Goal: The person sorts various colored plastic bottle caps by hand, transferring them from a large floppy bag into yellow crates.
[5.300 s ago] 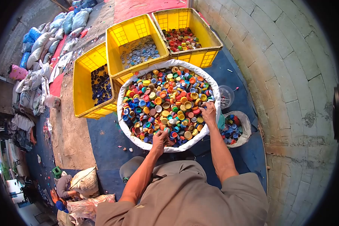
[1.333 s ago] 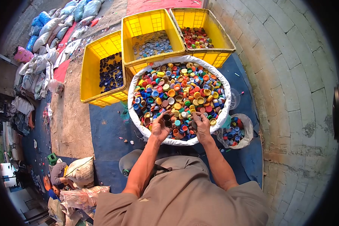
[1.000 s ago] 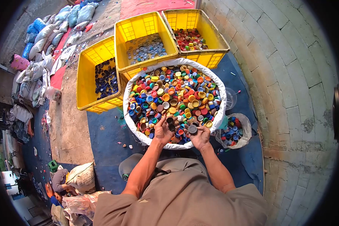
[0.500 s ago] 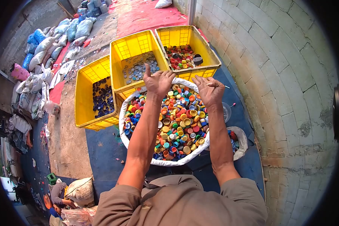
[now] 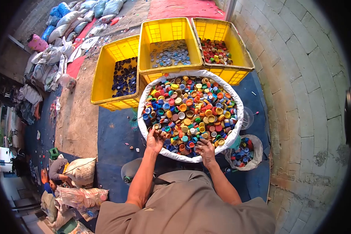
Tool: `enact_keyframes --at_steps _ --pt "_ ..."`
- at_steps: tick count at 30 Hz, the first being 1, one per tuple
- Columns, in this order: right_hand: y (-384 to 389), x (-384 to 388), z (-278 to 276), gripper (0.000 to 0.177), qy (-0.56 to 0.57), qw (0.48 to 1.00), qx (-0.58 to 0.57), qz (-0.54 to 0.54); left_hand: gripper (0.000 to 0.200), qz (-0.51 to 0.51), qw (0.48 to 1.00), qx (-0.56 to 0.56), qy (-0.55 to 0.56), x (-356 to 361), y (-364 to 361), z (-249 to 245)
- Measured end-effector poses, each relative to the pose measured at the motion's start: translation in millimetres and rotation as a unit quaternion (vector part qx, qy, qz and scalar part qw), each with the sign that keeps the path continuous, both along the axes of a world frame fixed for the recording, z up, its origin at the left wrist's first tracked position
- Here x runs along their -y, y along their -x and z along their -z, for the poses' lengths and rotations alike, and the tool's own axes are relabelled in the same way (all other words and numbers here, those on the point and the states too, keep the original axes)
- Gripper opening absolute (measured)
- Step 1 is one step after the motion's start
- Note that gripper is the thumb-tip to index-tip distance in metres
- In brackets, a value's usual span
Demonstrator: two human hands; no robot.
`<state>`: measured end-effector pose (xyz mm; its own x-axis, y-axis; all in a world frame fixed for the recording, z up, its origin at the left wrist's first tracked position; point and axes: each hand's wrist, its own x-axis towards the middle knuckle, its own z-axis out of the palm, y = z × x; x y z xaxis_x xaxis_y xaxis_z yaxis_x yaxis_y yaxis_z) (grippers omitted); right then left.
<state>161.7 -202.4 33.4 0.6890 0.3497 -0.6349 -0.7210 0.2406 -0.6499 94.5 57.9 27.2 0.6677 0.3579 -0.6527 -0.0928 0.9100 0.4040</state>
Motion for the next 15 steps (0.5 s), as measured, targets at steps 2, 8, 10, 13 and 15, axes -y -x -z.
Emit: enact_keyframes --at_steps 2,8,10,13,15 --pt "17 -4 17 0.039 0.109 0.985 0.112 -0.077 0.033 0.025 0.998 -0.046 -0.042 4 25 10" --pt "7 -39 19 0.02 0.294 0.825 0.436 -0.208 0.023 0.057 0.979 -0.154 -0.119 22 57 16" --pt "-1 -56 9 0.02 0.293 0.809 0.454 -0.232 0.018 0.082 0.978 -0.153 -0.119 27 62 21" --pt "-10 -76 20 0.018 0.301 0.756 0.524 -0.251 0.016 0.102 0.977 -0.149 -0.113 32 68 25" --pt "-13 -89 22 0.017 0.296 0.721 0.571 -0.259 0.019 0.115 0.975 -0.152 -0.118 35 73 26"
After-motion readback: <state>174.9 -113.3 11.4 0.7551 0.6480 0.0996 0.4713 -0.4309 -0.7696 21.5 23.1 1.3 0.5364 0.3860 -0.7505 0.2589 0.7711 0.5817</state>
